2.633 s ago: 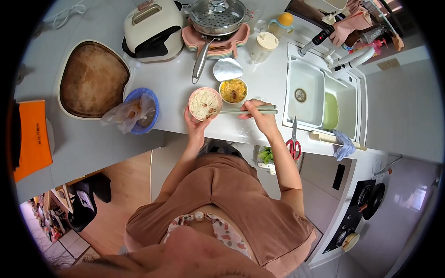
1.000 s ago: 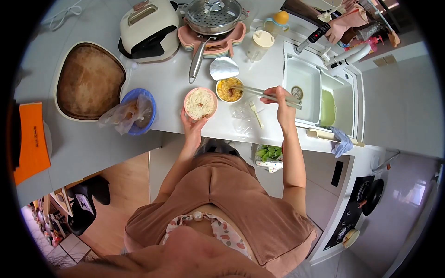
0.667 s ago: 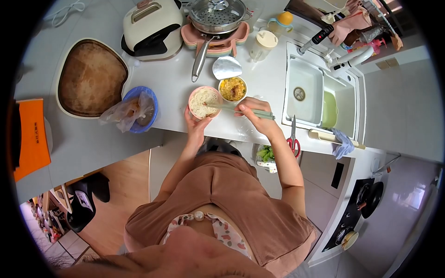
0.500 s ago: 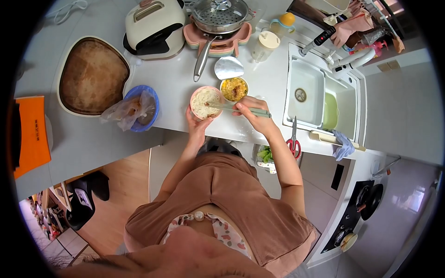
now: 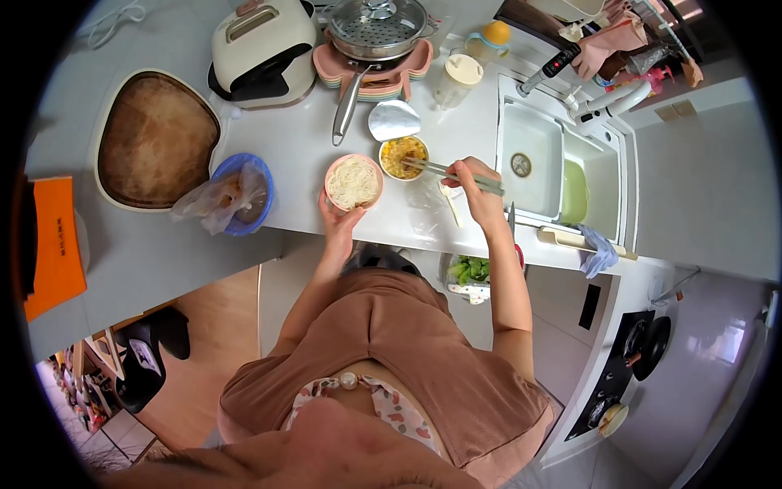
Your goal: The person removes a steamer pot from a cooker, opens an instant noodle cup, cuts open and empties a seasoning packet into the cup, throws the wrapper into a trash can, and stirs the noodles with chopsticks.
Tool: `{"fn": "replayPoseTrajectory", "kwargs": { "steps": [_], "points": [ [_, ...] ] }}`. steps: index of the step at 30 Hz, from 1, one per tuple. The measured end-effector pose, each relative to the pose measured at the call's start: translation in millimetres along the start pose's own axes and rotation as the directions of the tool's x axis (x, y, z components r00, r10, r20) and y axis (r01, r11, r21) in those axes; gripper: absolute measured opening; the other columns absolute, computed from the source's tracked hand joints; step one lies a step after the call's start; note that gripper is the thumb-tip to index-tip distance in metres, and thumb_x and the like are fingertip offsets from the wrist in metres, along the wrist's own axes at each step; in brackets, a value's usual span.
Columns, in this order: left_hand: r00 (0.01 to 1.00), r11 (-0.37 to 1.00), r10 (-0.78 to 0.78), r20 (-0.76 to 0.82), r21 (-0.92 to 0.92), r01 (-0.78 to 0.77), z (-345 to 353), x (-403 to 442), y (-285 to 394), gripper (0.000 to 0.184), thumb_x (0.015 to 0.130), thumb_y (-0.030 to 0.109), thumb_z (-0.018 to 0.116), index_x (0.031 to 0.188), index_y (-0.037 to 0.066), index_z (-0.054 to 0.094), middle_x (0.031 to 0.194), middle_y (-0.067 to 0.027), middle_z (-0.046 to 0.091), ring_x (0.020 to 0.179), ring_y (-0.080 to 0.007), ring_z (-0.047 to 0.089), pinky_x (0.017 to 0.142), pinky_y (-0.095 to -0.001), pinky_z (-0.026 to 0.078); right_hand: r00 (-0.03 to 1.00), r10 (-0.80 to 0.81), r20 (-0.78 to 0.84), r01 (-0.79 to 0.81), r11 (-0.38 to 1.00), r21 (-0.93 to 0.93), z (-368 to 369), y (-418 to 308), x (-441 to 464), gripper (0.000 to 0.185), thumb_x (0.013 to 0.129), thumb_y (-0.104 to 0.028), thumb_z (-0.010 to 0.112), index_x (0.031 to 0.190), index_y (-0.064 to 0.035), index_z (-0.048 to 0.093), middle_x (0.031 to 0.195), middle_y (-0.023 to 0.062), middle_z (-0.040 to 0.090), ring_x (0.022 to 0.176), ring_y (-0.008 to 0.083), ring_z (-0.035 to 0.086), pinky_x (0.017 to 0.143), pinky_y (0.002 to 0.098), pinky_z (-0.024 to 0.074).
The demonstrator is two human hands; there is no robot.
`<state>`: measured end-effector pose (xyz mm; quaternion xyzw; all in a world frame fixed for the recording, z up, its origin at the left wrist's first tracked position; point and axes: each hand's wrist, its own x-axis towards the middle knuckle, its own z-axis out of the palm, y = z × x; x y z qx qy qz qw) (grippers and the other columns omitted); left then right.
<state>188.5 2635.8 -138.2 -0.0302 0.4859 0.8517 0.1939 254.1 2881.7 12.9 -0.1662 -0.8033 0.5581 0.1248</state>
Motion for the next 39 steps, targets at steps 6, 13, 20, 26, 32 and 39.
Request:
{"fn": "replayPoseTrajectory", "kwargs": {
  "steps": [6, 13, 20, 26, 32, 39],
  "points": [
    [1.0, 1.0, 0.01, -0.003, -0.001, -0.01, -3, 0, -1, 0.084, 0.074, -0.014, 0.059, 0.14, 0.017, 0.015, 0.134, -0.0109, 0.038, 0.116, -0.023, 0.048, 0.091, -0.0337, 0.047, 0.994, 0.005, -0.108, 0.006, 0.995, 0.102, -7, 2, -2, 0.042, 0.095, -0.032, 0.047, 0.082, 0.006, 0.06, 0.076, 0.0106, 0.061, 0.071, 0.019, 0.065, 0.065, 0.0269, 0.0484],
    [1.0, 1.0, -0.008, 0.009, -0.019, 0.008, -3, -1, 4, 0.085, 0.074, -0.012, 0.061, 0.139, 0.016, 0.014, 0.133, -0.0114, 0.037, 0.119, -0.023, 0.045, 0.095, -0.0354, 0.045, 0.989, -0.114, 0.095, 0.1, 0.986, 0.137, -5, -16, -13, 0.044, 0.095, -0.032, 0.046, 0.078, 0.0054, 0.062, 0.073, 0.0115, 0.061, 0.069, 0.0193, 0.064, 0.067, 0.0285, 0.0481],
    [0.998, 0.999, -0.008, 0.055, -0.051, 0.011, 2, -3, 10, 0.087, 0.073, -0.011, 0.062, 0.139, 0.016, 0.013, 0.134, -0.012, 0.035, 0.122, -0.0256, 0.042, 0.096, -0.0392, 0.046, 0.944, -0.051, 0.326, 0.026, 0.997, 0.079, 19, -32, -18, 0.033, 0.093, -0.022, 0.052, 0.078, 0.0054, 0.062, 0.075, 0.0098, 0.059, 0.068, 0.017, 0.063, 0.064, 0.026, 0.0484],
    [0.997, 0.999, 0.031, 0.067, 0.019, -0.033, 3, -4, 11, 0.088, 0.072, -0.016, 0.058, 0.139, 0.016, 0.013, 0.134, -0.0132, 0.035, 0.122, -0.0279, 0.042, 0.095, -0.0447, 0.047, 0.922, 0.025, 0.386, -0.067, 0.993, 0.095, 29, -27, -11, 0.033, 0.092, -0.022, 0.053, 0.078, 0.0054, 0.061, 0.073, 0.0093, 0.06, 0.067, 0.0158, 0.064, 0.063, 0.0255, 0.0489],
    [0.995, 0.999, 0.048, 0.086, -0.009, -0.048, 4, -7, 9, 0.086, 0.072, -0.017, 0.056, 0.14, 0.015, 0.013, 0.135, -0.0133, 0.035, 0.122, -0.028, 0.042, 0.096, -0.0458, 0.047, 0.93, 0.124, 0.345, -0.187, 0.97, 0.155, 30, -19, -8, 0.035, 0.093, -0.024, 0.052, 0.08, 0.0061, 0.062, 0.076, 0.0104, 0.063, 0.068, 0.0177, 0.065, 0.063, 0.0257, 0.0507],
    [0.997, 0.999, 0.033, 0.066, -0.032, -0.031, 1, -7, 9, 0.088, 0.072, -0.01, 0.066, 0.139, 0.015, 0.015, 0.134, -0.0112, 0.035, 0.123, -0.0245, 0.041, 0.1, -0.0391, 0.042, 0.955, 0.138, 0.262, -0.201, 0.952, 0.231, 20, -16, -10, 0.039, 0.094, -0.028, 0.05, 0.08, 0.0072, 0.063, 0.076, 0.0127, 0.063, 0.067, 0.0209, 0.066, 0.063, 0.0267, 0.0517]
  ]
}}
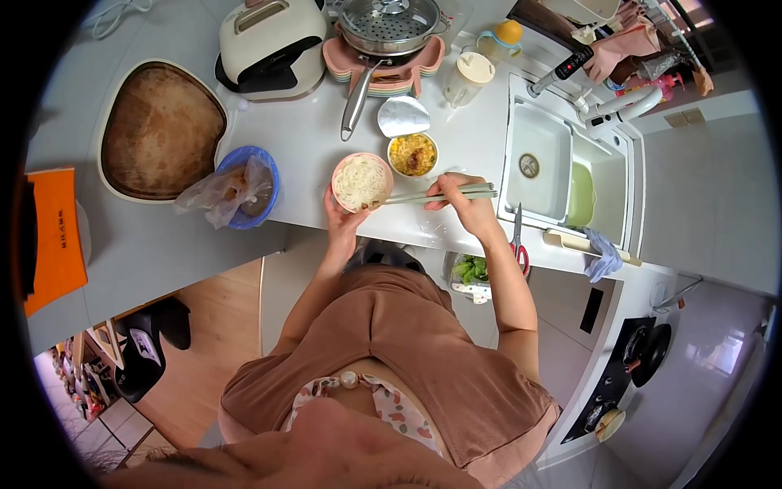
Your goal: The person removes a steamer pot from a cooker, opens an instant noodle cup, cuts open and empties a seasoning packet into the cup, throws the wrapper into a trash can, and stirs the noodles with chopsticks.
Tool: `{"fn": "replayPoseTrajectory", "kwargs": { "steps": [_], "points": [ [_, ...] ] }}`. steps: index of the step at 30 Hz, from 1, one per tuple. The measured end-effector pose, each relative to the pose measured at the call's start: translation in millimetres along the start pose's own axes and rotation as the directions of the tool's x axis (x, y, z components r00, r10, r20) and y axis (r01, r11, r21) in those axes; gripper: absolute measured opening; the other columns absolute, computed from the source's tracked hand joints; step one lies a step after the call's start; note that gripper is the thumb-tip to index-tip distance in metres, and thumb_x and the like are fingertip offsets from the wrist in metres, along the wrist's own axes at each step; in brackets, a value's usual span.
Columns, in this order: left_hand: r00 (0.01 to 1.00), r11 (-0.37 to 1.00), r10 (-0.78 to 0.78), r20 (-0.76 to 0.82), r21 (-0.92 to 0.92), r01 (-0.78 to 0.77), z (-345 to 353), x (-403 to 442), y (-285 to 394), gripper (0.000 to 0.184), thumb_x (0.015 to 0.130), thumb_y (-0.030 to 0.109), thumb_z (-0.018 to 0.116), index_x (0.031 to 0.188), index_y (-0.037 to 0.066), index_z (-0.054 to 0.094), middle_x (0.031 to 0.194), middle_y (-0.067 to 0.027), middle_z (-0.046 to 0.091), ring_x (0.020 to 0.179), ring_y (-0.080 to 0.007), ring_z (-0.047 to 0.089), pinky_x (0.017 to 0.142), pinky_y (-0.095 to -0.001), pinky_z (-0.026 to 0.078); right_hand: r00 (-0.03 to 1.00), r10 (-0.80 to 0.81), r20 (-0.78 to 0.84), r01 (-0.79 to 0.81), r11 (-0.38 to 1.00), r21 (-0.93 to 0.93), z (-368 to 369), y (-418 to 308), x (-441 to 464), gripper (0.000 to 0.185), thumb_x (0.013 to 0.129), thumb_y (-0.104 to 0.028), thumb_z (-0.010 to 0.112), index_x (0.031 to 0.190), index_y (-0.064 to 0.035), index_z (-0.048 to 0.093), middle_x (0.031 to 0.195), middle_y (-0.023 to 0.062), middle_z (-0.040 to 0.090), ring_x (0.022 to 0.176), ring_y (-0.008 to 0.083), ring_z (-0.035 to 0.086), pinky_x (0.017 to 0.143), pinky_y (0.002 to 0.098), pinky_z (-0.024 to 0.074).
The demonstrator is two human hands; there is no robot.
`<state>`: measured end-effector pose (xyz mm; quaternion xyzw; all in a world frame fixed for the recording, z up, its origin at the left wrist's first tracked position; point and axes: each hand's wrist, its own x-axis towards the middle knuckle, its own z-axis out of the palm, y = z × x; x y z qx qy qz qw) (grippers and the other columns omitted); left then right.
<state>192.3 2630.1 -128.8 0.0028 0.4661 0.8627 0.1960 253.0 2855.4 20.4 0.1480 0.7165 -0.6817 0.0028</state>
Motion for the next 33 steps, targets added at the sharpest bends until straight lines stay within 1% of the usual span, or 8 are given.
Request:
{"fn": "replayPoseTrajectory", "kwargs": {
  "steps": [7, 13, 19, 21, 25, 28, 32, 33],
  "points": [
    [1.0, 1.0, 0.002, -0.025, 0.01, -0.002, -1, 5, 0, 0.088, 0.071, -0.012, 0.064, 0.139, 0.016, 0.014, 0.133, -0.0112, 0.037, 0.122, -0.0235, 0.041, 0.098, -0.0372, 0.042, 0.996, -0.039, -0.083, 0.04, 0.999, 0.006, -7, -6, -4, 0.038, 0.093, -0.028, 0.05, 0.078, 0.0052, 0.062, 0.073, 0.013, 0.063, 0.068, 0.0221, 0.066, 0.069, 0.0288, 0.05],
    [0.998, 0.996, -0.055, -0.037, -0.065, 0.053, 4, 5, 0, 0.087, 0.071, -0.012, 0.062, 0.139, 0.016, 0.014, 0.132, -0.0112, 0.037, 0.121, -0.0224, 0.042, 0.097, -0.0357, 0.043, 0.991, -0.121, -0.056, 0.112, 0.985, -0.132, -8, 0, -3, 0.04, 0.095, -0.03, 0.046, 0.078, 0.003, 0.061, 0.078, 0.0113, 0.063, 0.071, 0.0204, 0.065, 0.07, 0.0285, 0.0484],
    [0.997, 0.997, -0.066, -0.05, -0.049, 0.063, 1, 7, -3, 0.088, 0.072, -0.013, 0.063, 0.139, 0.016, 0.014, 0.134, -0.0109, 0.035, 0.12, -0.0216, 0.042, 0.095, -0.0334, 0.044, 0.949, -0.159, -0.272, 0.165, 0.986, -0.002, -28, 7, -1, 0.037, 0.095, -0.027, 0.047, 0.082, 0.0048, 0.06, 0.077, 0.011, 0.063, 0.07, 0.0187, 0.065, 0.068, 0.0265, 0.0496],
    [0.997, 0.998, -0.059, -0.048, -0.034, 0.057, 0, 8, -6, 0.088, 0.072, -0.013, 0.063, 0.139, 0.017, 0.014, 0.134, -0.0106, 0.035, 0.121, -0.0213, 0.042, 0.095, -0.033, 0.045, 0.93, -0.145, -0.339, 0.132, 0.989, -0.059, -35, 7, 0, 0.037, 0.095, -0.027, 0.047, 0.084, 0.0051, 0.06, 0.079, 0.011, 0.063, 0.071, 0.0185, 0.065, 0.067, 0.0262, 0.0499],
    [0.997, 0.998, -0.065, -0.04, -0.02, 0.064, 1, 8, -5, 0.088, 0.072, -0.012, 0.064, 0.139, 0.017, 0.014, 0.134, -0.0102, 0.036, 0.122, -0.0209, 0.041, 0.095, -0.0336, 0.045, 0.942, -0.084, -0.325, 0.066, 0.996, -0.065, -39, 14, 5, 0.036, 0.096, -0.027, 0.047, 0.086, 0.0051, 0.061, 0.079, 0.01, 0.062, 0.071, 0.019, 0.066, 0.066, 0.0262, 0.0504],
    [0.998, 0.998, -0.056, -0.036, -0.016, 0.056, 0, 8, -5, 0.088, 0.072, -0.012, 0.064, 0.139, 0.017, 0.014, 0.134, -0.0103, 0.036, 0.122, -0.0211, 0.04, 0.095, -0.0348, 0.044, 0.9, -0.157, -0.408, 0.149, 0.988, -0.052, -42, 17, 2, 0.037, 0.096, -0.027, 0.047, 0.085, 0.0047, 0.061, 0.078, 0.01, 0.062, 0.07, 0.0189, 0.066, 0.066, 0.0265, 0.0505],
    [0.999, 0.999, -0.031, -0.026, 0.009, 0.031, -1, 9, -5, 0.089, 0.072, -0.012, 0.064, 0.14, 0.016, 0.014, 0.135, -0.0108, 0.036, 0.122, -0.0216, 0.041, 0.096, -0.0361, 0.043, 0.931, -0.15, -0.334, 0.168, 0.985, 0.028, -43, 7, -8, 0.037, 0.095, -0.027, 0.046, 0.084, 0.0047, 0.06, 0.077, 0.011, 0.063, 0.069, 0.0203, 0.065, 0.068, 0.0282, 0.0501],
    [0.999, 1.0, -0.028, -0.02, 0.012, 0.029, 0, 8, -4, 0.089, 0.072, -0.012, 0.064, 0.139, 0.016, 0.014, 0.135, -0.0109, 0.036, 0.122, -0.022, 0.041, 0.097, -0.0363, 0.043, 0.952, -0.149, -0.268, 0.163, 0.986, 0.032, -40, 4, -11, 0.036, 0.095, -0.027, 0.047, 0.083, 0.0048, 0.061, 0.077, 0.0109, 0.062, 0.069, 0.021, 0.066, 0.069, 0.0286, 0.0499]
  ]
}}
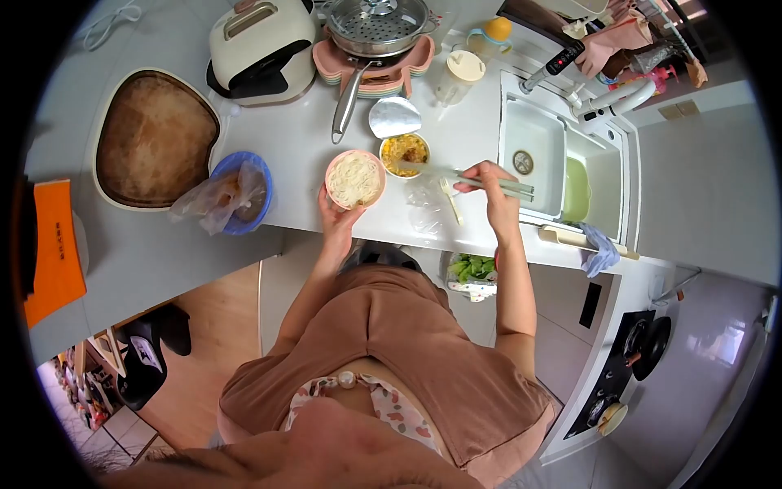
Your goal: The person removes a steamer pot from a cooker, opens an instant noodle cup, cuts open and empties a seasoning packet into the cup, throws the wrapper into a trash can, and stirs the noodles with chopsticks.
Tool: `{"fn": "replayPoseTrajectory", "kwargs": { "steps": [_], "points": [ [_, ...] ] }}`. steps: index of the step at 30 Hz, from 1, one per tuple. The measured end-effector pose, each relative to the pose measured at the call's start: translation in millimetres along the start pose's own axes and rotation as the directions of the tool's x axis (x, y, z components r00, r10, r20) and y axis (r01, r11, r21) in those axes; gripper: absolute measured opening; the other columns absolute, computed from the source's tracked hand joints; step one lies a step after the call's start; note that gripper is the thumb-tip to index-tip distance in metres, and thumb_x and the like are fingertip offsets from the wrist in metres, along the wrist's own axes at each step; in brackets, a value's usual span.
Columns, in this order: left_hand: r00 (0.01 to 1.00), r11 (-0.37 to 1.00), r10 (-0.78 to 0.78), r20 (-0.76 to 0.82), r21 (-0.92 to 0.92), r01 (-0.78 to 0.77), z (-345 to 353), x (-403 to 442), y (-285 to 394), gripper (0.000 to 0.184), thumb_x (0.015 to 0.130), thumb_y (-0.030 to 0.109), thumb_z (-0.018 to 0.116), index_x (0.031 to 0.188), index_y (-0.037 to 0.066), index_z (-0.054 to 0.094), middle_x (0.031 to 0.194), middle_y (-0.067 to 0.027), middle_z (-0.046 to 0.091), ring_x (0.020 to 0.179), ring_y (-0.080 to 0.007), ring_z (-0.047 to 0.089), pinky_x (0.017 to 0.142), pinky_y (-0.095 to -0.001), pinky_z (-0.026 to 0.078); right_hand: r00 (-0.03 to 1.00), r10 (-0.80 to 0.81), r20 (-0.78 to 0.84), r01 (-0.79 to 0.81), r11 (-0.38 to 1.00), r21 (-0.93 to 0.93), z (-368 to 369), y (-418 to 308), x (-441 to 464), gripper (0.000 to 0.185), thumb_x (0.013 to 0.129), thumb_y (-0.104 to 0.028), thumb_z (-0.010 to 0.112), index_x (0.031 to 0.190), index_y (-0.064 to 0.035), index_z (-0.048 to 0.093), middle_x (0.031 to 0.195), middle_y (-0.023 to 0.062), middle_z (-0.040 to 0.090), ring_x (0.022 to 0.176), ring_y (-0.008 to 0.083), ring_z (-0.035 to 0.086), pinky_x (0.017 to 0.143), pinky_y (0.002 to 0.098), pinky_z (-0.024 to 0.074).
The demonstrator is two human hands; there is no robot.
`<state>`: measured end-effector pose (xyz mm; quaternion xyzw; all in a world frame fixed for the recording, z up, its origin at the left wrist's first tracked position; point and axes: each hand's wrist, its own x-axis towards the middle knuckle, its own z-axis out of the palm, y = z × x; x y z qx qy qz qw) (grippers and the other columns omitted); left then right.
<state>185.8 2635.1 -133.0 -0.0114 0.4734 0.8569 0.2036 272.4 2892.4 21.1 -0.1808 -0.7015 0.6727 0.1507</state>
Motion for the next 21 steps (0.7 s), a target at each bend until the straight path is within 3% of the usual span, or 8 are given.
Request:
{"fn": "replayPoseTrajectory", "kwargs": {
  "steps": [4, 8, 21],
  "points": [
    [1.0, 1.0, 0.018, 0.024, 0.009, -0.018, 4, -1, 4, 0.089, 0.071, -0.011, 0.066, 0.139, 0.015, 0.014, 0.135, -0.0114, 0.035, 0.122, -0.0235, 0.042, 0.098, -0.0377, 0.043, 0.985, 0.065, 0.161, -0.061, 0.998, -0.03, 22, -6, -10, 0.038, 0.094, -0.029, 0.049, 0.081, 0.0053, 0.061, 0.077, 0.0111, 0.062, 0.07, 0.021, 0.066, 0.069, 0.0275, 0.0497],
    [0.999, 1.0, 0.02, 0.036, -0.008, -0.019, 8, -4, 7, 0.09, 0.071, -0.011, 0.067, 0.139, 0.014, 0.014, 0.135, -0.0119, 0.034, 0.122, -0.0251, 0.042, 0.098, -0.0394, 0.044, 0.965, 0.145, 0.219, -0.136, 0.989, -0.056, 38, -2, -12, 0.041, 0.094, -0.031, 0.05, 0.081, 0.0055, 0.062, 0.078, 0.0113, 0.063, 0.071, 0.0197, 0.066, 0.068, 0.0267, 0.05],
    [0.998, 0.999, 0.028, 0.051, -0.022, -0.027, 8, -7, 8, 0.09, 0.071, -0.012, 0.065, 0.139, 0.015, 0.012, 0.133, -0.0116, 0.034, 0.123, -0.0252, 0.041, 0.098, -0.0415, 0.045, 0.956, 0.213, 0.203, -0.217, 0.976, -0.003, 52, 11, -13, 0.036, 0.094, -0.026, 0.051, 0.084, 0.006, 0.062, 0.078, 0.012, 0.063, 0.069, 0.0204, 0.066, 0.065, 0.0263, 0.0515]
  ]
}}
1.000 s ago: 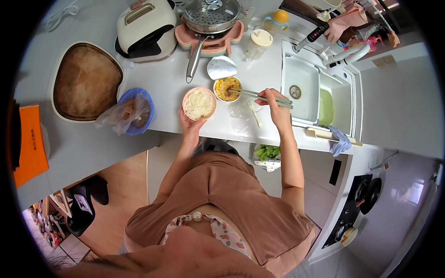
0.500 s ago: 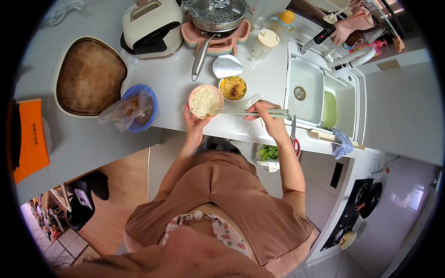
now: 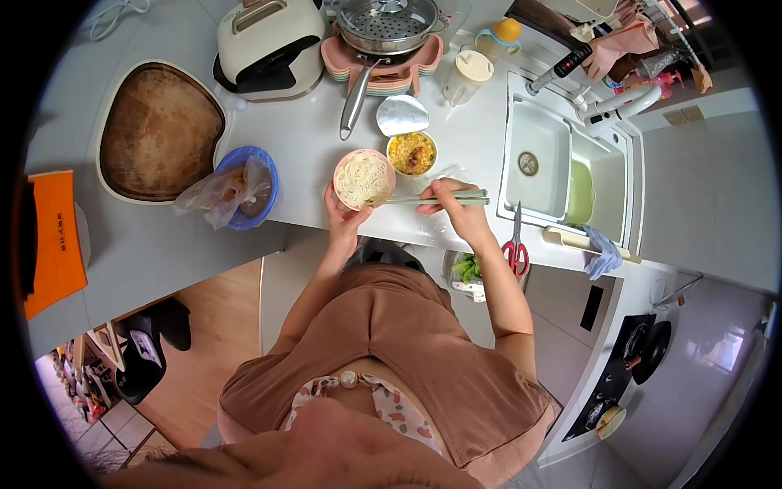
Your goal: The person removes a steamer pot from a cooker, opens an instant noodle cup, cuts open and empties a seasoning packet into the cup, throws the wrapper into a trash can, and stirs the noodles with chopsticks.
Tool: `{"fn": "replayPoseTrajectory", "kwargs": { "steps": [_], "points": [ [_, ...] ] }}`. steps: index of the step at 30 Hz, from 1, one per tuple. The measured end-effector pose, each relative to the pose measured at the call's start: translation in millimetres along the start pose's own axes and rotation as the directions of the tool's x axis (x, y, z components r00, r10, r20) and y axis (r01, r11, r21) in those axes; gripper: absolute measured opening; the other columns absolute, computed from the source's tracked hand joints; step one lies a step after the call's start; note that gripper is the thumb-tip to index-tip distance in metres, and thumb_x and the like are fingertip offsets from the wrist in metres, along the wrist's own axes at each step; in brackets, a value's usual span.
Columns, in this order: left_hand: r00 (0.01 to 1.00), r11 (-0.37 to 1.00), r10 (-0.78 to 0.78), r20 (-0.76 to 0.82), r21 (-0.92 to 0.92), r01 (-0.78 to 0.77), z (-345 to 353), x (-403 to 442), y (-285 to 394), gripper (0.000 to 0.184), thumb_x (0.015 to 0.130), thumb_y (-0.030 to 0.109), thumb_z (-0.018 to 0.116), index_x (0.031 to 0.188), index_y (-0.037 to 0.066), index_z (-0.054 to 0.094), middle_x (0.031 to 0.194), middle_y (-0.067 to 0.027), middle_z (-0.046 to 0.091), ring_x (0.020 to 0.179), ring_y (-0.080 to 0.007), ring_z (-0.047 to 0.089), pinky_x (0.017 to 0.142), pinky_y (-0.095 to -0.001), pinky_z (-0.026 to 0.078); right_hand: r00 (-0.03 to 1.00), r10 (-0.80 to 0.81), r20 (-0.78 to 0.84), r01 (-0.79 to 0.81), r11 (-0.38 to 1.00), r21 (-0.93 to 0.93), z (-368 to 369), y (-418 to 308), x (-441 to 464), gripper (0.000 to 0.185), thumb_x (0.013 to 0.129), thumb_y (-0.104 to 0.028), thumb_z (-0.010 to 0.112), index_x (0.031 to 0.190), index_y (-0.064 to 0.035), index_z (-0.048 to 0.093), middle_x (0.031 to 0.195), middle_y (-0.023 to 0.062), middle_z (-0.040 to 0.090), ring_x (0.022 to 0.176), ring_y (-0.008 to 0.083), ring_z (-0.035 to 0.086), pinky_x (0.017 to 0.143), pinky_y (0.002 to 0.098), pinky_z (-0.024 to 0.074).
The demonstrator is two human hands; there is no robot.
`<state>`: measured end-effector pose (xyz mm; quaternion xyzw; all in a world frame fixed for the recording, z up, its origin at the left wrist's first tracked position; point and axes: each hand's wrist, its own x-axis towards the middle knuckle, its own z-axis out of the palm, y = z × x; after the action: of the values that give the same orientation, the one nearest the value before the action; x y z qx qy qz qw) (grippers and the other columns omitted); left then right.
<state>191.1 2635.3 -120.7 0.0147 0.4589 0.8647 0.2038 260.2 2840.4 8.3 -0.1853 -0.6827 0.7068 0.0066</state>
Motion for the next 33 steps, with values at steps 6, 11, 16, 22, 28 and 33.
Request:
{"fn": "replayPoseTrajectory", "kwargs": {
  "steps": [6, 11, 16, 22, 28, 33],
  "points": [
    [1.0, 0.999, -0.004, -0.023, 0.033, 0.004, -6, 0, -4, 0.09, 0.071, -0.012, 0.066, 0.138, 0.015, 0.014, 0.133, -0.0109, 0.035, 0.122, -0.0237, 0.041, 0.099, -0.0386, 0.043, 0.992, -0.038, -0.121, 0.05, 0.995, 0.092, -10, -1, -2, 0.038, 0.096, -0.028, 0.044, 0.083, 0.0051, 0.059, 0.076, 0.0127, 0.062, 0.067, 0.0231, 0.066, 0.062, 0.029, 0.0531],
    [0.999, 0.999, -0.029, -0.036, 0.027, 0.03, -7, -2, -3, 0.089, 0.07, -0.012, 0.066, 0.138, 0.015, 0.015, 0.133, -0.0106, 0.037, 0.122, -0.0226, 0.042, 0.098, -0.0372, 0.043, 0.949, -0.102, -0.297, 0.132, 0.988, 0.08, -27, -1, 0, 0.039, 0.096, -0.027, 0.041, 0.082, 0.0042, 0.058, 0.075, 0.0137, 0.062, 0.066, 0.0218, 0.066, 0.063, 0.0295, 0.0536],
    [0.999, 0.999, -0.036, -0.024, 0.039, 0.037, -9, -4, -6, 0.088, 0.071, -0.012, 0.066, 0.138, 0.014, 0.015, 0.132, -0.0107, 0.038, 0.121, -0.0224, 0.042, 0.098, -0.0365, 0.043, 0.927, -0.171, -0.334, 0.134, 0.982, -0.129, -42, 5, 10, 0.036, 0.095, -0.028, 0.047, 0.084, 0.0041, 0.059, 0.076, 0.0096, 0.062, 0.068, 0.0177, 0.065, 0.065, 0.0261, 0.05],
    [1.0, 0.999, -0.024, -0.003, 0.034, 0.024, -10, -5, -5, 0.087, 0.071, -0.012, 0.065, 0.138, 0.014, 0.016, 0.133, -0.0105, 0.036, 0.122, -0.0226, 0.041, 0.098, -0.0368, 0.042, 0.914, -0.262, -0.308, 0.224, 0.962, -0.154, -37, 2, 3, 0.041, 0.095, -0.033, 0.046, 0.084, 0.0046, 0.059, 0.078, 0.0105, 0.063, 0.07, 0.018, 0.065, 0.068, 0.0264, 0.0479],
    [0.999, 0.999, -0.041, 0.012, -0.004, 0.042, -10, -5, -4, 0.088, 0.071, -0.012, 0.065, 0.138, 0.015, 0.016, 0.134, -0.0101, 0.034, 0.123, -0.0224, 0.04, 0.099, -0.0375, 0.042, 0.888, -0.397, -0.233, 0.324, 0.899, -0.294, -27, -11, -5, 0.047, 0.096, -0.035, 0.04, 0.082, 0.0053, 0.06, 0.077, 0.0134, 0.062, 0.07, 0.0212, 0.064, 0.068, 0.0303, 0.0492],
    [0.998, 0.999, -0.048, 0.032, -0.009, 0.048, -11, -4, -5, 0.088, 0.071, -0.012, 0.064, 0.138, 0.015, 0.016, 0.134, -0.0101, 0.034, 0.123, -0.0225, 0.04, 0.099, -0.0377, 0.042, 0.859, -0.512, -0.014, 0.466, 0.792, -0.394, -16, -9, -14, 0.043, 0.096, -0.027, 0.04, 0.076, 0.0051, 0.061, 0.078, 0.0148, 0.062, 0.067, 0.0213, 0.062, 0.062, 0.0314, 0.05]
  ]
}}
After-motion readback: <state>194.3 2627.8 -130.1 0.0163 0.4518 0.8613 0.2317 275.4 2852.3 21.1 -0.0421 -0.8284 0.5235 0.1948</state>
